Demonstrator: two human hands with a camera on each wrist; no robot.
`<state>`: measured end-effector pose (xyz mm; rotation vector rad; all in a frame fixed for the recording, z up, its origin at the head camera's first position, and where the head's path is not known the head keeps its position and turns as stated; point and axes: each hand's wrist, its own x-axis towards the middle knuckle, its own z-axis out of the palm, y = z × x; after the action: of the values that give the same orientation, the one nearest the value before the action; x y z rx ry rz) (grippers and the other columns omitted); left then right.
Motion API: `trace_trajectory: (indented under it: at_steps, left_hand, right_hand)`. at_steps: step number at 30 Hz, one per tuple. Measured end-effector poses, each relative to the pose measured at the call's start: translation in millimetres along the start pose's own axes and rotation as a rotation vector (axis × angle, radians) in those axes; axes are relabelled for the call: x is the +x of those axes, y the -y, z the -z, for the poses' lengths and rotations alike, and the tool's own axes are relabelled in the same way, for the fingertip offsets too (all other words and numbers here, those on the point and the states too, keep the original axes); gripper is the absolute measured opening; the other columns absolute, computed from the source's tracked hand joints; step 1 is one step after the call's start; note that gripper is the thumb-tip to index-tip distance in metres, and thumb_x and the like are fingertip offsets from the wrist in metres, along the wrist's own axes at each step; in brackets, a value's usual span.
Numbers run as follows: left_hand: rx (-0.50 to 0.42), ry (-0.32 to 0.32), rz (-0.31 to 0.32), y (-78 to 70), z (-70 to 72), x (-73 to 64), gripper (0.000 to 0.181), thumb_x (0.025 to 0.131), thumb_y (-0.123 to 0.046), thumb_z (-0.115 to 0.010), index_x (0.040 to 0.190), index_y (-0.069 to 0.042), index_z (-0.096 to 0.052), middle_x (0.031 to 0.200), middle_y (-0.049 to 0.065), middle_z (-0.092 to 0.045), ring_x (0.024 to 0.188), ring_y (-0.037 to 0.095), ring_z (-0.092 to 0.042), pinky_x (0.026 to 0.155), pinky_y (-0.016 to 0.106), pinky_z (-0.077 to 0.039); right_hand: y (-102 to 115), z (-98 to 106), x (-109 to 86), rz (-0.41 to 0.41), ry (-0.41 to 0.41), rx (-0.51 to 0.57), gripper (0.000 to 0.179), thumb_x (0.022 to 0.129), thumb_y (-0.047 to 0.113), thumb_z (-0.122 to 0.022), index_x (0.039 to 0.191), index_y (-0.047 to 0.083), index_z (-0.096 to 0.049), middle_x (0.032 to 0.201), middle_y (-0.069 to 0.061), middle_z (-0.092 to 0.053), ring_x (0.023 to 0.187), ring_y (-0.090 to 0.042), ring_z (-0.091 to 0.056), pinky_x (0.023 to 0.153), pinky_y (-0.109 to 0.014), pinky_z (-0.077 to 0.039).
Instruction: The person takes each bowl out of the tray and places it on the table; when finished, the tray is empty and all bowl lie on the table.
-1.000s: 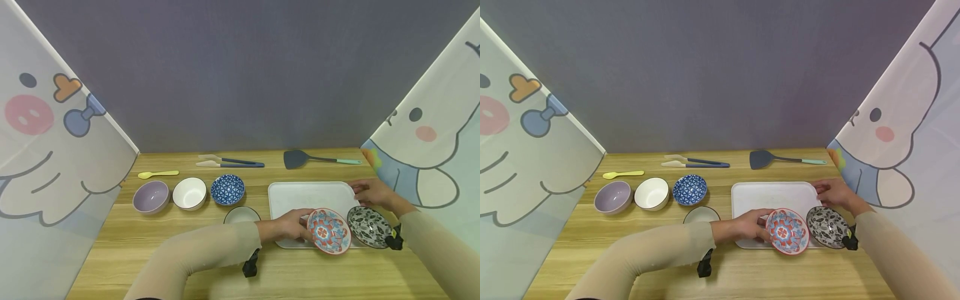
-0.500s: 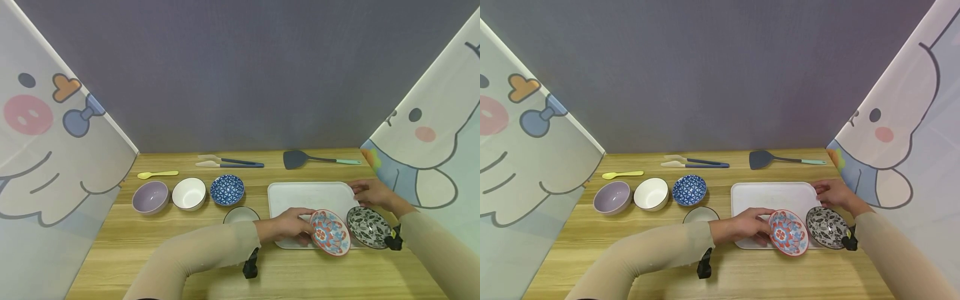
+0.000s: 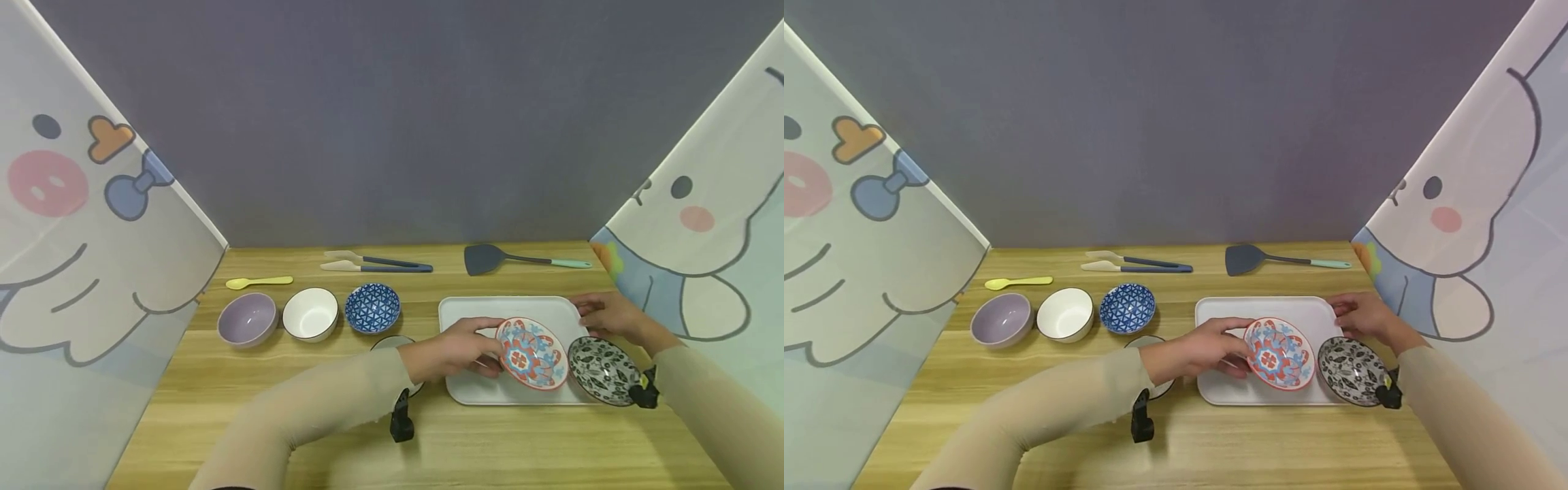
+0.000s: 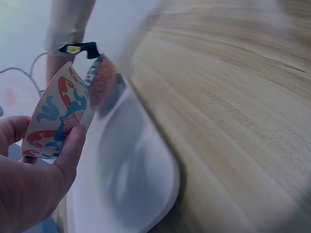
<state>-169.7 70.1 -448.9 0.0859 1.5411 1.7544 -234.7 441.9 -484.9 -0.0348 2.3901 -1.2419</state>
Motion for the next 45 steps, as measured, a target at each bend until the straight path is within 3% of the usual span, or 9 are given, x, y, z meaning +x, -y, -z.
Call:
trace_trajectory:
  at_steps: [11,19,23,31,41,45]
  left_hand:
    - [-0.034,0.035,-0.062,-26.0,21.2,-27.9,0.056,0.092,-0.002,-0.07,0.142,-0.027,-0.063,0.108,0.021,-0.075,0.08,0.025,-0.075,0.081,0.044,-0.065]
    - [-0.076,0.06,-0.107,-33.6,45.4,-55.2,0.062,0.095,-0.002,-0.066,0.151,-0.023,-0.053,0.122,0.027,-0.069,0.094,0.028,-0.075,0.089,0.047,-0.063]
    - [-0.097,0.042,-0.118,-35.6,60.4,-70.0,0.064,0.095,-0.003,-0.065,0.154,-0.022,-0.048,0.126,0.027,-0.068,0.093,0.026,-0.075,0.092,0.049,-0.062]
    - [-0.103,0.007,-0.152,-32.8,93.7,-100.1,0.068,0.094,-0.006,-0.067,0.156,-0.021,-0.043,0.127,0.027,-0.068,0.092,0.025,-0.076,0.096,0.052,-0.059]
    - [-0.081,-0.062,-0.19,-19.2,135.9,-138.7,0.071,0.098,-0.007,-0.065,0.16,-0.017,-0.034,0.132,0.02,-0.066,0.1,0.025,-0.074,0.095,0.048,-0.061]
    - [-0.08,-0.099,-0.2,-11.7,150.4,-153.9,0.072,0.099,-0.006,-0.064,0.162,-0.014,-0.031,0.129,0.018,-0.067,0.098,0.025,-0.075,0.098,0.052,-0.059]
  right_hand:
    - [4.4,0.1,-1.2,-0.015,0.003,-0.008,0.058,0.094,-0.003,-0.067,0.145,-0.016,-0.043,0.117,-0.025,-0.063,0.085,-0.019,-0.069,0.07,-0.035,-0.065]
    - [4.4,0.2,-0.6,-0.019,0.007,-0.004,0.061,0.092,-0.003,-0.069,0.145,-0.016,-0.043,0.116,-0.022,-0.064,0.085,-0.018,-0.068,0.071,-0.035,-0.064]
    - [5.1,0.6,-1.0,-0.017,0.013,0.002,0.062,0.092,-0.003,-0.069,0.146,-0.016,-0.041,0.117,-0.023,-0.063,0.083,-0.017,-0.067,0.07,-0.034,-0.064]
    - [4.4,0.5,0.3,-0.014,0.016,-0.01,0.06,0.093,-0.003,-0.067,0.146,-0.016,-0.041,0.12,-0.027,-0.061,0.083,-0.018,-0.067,0.07,-0.034,-0.064]
    - [2.4,2.0,0.4,-0.01,0.019,-0.026,0.06,0.094,-0.003,-0.066,0.146,-0.017,-0.04,0.126,-0.033,-0.058,0.087,-0.018,-0.067,0.071,-0.034,-0.064]
    - [2.0,2.4,0.5,-0.013,0.017,-0.032,0.059,0.095,-0.003,-0.066,0.146,-0.017,-0.04,0.126,-0.033,-0.058,0.088,-0.018,-0.067,0.072,-0.034,-0.064]
